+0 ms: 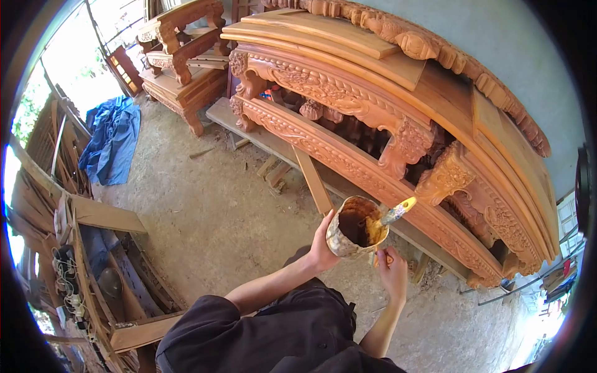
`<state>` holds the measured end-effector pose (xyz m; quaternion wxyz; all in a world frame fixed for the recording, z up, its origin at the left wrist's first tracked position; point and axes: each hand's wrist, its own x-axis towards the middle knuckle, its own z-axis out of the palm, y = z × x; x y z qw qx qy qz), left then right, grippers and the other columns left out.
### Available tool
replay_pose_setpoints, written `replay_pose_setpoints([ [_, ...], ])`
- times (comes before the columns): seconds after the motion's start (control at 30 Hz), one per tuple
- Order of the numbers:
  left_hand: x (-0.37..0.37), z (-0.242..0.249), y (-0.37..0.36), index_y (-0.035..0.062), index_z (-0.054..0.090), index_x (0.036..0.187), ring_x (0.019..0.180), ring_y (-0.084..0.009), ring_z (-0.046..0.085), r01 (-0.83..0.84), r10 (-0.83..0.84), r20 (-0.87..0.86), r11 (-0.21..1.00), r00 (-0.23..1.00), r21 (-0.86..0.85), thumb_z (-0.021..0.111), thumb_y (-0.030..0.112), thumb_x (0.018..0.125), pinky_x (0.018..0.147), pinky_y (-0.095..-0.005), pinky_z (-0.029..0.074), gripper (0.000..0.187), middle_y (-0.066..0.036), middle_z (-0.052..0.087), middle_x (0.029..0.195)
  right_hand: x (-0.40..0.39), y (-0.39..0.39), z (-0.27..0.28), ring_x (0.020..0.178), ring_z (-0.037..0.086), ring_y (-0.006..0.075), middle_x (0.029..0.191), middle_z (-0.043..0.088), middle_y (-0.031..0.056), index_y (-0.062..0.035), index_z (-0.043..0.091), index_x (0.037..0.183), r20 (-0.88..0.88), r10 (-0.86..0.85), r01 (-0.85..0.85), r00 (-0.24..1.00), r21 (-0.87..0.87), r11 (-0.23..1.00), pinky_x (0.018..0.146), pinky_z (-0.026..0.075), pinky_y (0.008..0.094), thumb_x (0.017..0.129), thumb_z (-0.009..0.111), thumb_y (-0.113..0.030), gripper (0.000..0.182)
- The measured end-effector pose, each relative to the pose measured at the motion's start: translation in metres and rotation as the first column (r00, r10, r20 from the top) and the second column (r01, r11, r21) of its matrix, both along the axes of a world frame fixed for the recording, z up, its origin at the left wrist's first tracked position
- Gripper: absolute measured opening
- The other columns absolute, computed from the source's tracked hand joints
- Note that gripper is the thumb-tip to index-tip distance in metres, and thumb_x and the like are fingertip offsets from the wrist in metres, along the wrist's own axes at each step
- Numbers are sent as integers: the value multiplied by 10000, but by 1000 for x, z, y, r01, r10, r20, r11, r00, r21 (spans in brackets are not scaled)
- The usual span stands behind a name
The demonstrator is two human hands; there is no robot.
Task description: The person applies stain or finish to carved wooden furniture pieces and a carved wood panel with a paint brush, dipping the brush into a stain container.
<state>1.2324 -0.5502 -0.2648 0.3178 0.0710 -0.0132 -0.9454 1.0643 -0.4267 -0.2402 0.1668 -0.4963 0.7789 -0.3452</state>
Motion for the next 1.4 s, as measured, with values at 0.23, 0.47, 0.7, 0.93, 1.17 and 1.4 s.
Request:
replay_pose_setpoints([
  [0.23,-33,12,-6,115,524,1398,1263,-264,551,125,-125,4,992,992,19,377,527,1025,1093,-459,407,575,-73,573,1397,-22,13,-11,618,556,375,719,602,193,11,560,838,63,-62,63,996,-17,998,586,442,378,968,617,-203,257],
  [0.47,-60,15,-3,136,558,1366,1227,-248,579,183,-183,-4,983,983,25,392,527,1021,1063,-452,431,547,-51,605,1362,-32,40,-28,566,514,284,687,587,176,16,561,841,77,-128,127,989,17,992,577,429,364,971,615,-190,249],
  [0.7,-79,24,-3,121,523,1402,1294,-295,521,247,-248,-41,969,968,-17,398,525,1012,1114,-487,379,576,-90,550,1418,-36,54,-15,594,576,277,722,628,178,9,592,877,68,-261,261,963,13,965,595,447,348,984,604,-215,248],
  [0.93,-92,21,-2,112,543,1384,1267,-283,551,253,-255,46,966,966,48,424,521,1007,1099,-479,402,569,-92,574,1393,-45,56,-22,607,614,268,733,656,176,10,601,872,65,-283,285,957,-15,959,602,464,341,988,602,-212,251],
  [1.17,-103,6,-4,99,584,1335,1212,-263,593,274,-273,-25,962,962,16,419,501,1017,1060,-464,441,539,-74,626,1334,-50,54,-43,606,641,207,749,695,164,31,602,859,119,-256,263,959,-45,964,575,461,334,998,588,-207,276],
  [1.4,-114,10,-8,92,626,1268,1109,-237,652,324,-324,-31,946,946,9,436,491,1017,1009,-433,484,508,-66,679,1245,-51,55,-46,595,622,193,735,685,162,32,610,872,189,-305,321,933,-57,945,568,454,331,1016,562,-244,315],
])
